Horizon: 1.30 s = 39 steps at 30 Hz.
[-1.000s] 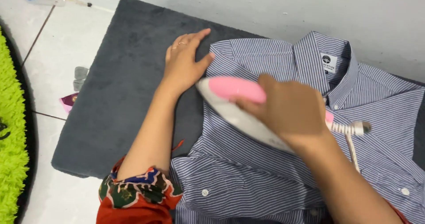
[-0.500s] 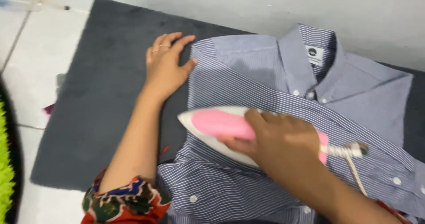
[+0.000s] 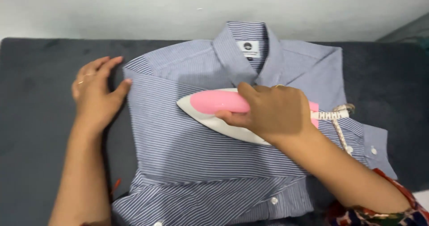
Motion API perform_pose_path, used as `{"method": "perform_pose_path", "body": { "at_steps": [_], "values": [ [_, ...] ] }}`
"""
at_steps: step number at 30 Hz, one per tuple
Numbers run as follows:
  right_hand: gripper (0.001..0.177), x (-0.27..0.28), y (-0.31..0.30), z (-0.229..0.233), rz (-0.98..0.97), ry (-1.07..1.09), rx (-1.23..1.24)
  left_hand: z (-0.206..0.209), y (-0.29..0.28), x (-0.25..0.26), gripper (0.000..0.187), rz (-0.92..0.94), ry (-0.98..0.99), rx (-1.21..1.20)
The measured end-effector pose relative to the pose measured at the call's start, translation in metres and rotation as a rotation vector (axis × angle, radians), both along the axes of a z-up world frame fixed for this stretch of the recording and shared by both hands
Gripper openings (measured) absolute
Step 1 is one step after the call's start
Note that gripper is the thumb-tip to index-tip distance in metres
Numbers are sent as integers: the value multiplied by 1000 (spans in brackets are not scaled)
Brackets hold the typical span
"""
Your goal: Ironing a blue striped button-down shirt on a flat surface.
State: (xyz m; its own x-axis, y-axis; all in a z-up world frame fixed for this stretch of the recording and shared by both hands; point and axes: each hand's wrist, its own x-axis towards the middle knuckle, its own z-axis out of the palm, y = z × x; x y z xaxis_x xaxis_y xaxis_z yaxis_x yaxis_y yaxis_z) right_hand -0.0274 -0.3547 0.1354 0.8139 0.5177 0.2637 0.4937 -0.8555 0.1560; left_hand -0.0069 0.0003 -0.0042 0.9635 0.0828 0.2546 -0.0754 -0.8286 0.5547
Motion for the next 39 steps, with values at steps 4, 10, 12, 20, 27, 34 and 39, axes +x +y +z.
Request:
{"method": "perform_pose_path", "body": {
  "at_steps": [4, 10, 12, 20, 27, 34, 39],
  "values": [
    [65, 1, -51, 6, -66, 130, -17, 4, 0, -1, 56, 3, 21, 23],
    [62, 5, -151, 7, -239, 155, -151, 6, 1, -2, 54, -14, 24, 41],
    [62, 9, -187, 5, -304, 152, -204, 4, 0, -3, 53, -10, 26, 56],
    [63, -11, -305, -3, -537, 126, -306, 0, 3, -2, 48, 4, 42, 129],
    [61, -32, -316, -5, -551, 143, -264, 3, -1, -1, 47, -1, -6, 49],
    [63, -8, -309, 5, -591, -75, -330, -22, 12, -8, 33, 21, -9, 191],
    [55, -23, -363, -13, -640, -133, 290, 13, -28, -14, 53, 87, -16, 243]
  ]
}}
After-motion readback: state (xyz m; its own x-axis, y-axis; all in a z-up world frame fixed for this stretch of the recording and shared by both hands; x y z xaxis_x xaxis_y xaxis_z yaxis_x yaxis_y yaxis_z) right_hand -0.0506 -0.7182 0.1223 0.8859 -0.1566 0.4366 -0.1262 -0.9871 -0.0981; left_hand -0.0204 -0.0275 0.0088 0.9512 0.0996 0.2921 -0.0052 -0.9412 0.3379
